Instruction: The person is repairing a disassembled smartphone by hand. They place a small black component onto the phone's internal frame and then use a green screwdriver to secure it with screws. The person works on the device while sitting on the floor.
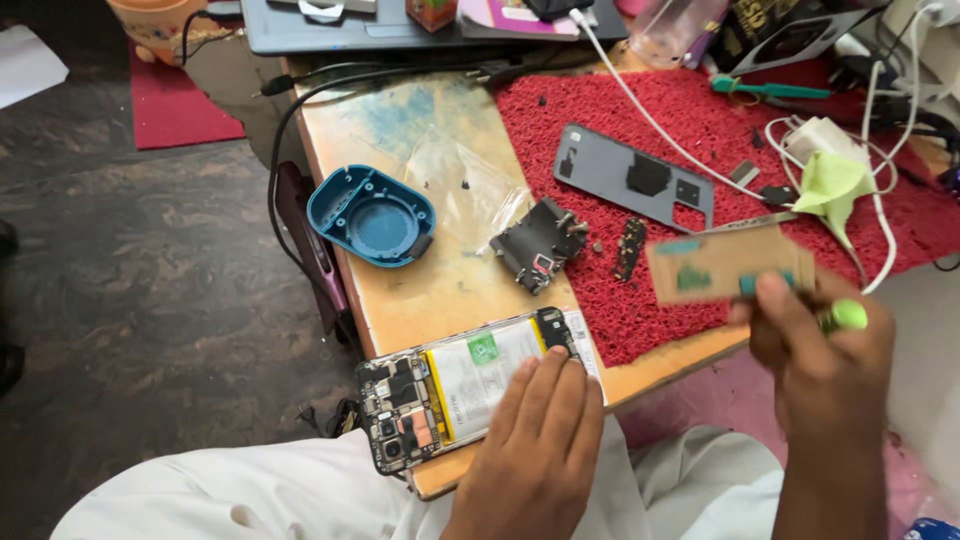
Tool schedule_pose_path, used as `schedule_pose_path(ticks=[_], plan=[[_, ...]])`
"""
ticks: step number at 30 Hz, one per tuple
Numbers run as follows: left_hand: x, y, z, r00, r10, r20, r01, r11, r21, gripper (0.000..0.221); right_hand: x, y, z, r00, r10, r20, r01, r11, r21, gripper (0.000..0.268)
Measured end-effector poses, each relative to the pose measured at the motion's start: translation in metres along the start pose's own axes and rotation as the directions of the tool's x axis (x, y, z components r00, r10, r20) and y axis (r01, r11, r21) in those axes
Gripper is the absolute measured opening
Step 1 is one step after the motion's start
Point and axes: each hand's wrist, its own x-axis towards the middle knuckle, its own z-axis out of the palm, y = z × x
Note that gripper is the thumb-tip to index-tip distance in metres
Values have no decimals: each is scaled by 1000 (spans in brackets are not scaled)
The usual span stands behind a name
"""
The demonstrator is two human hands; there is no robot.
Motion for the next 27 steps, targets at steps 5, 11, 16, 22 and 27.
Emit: schedule_pose_path(ticks=[5, 11, 16, 22, 27], plan=[[2, 6, -18, 980, -183, -77, 148, 932, -331, 65, -48, -5, -9, 997, 22, 73, -5, 974, -227, 18], [3, 5, -30, 972, -152, -180, 93, 950, -298, 78, -84, -18, 11, 932, -47, 359, 254, 793, -554, 31], [0, -8, -53, 948, -288, -133, 206, 879, -429, 83, -72, -41, 32, 784, -238, 573, 452, 851, -266, 33], [10, -33, -84, 894, -413, -172, 291, 830, -477, 74, 22, -44, 74, 944, -92, 318, 215, 900, -379, 32], [14, -48, -101, 859, -492, -143, 359, 777, -516, 68, 61, -32, 108, 934, 36, 354, 247, 651, -718, 40]])
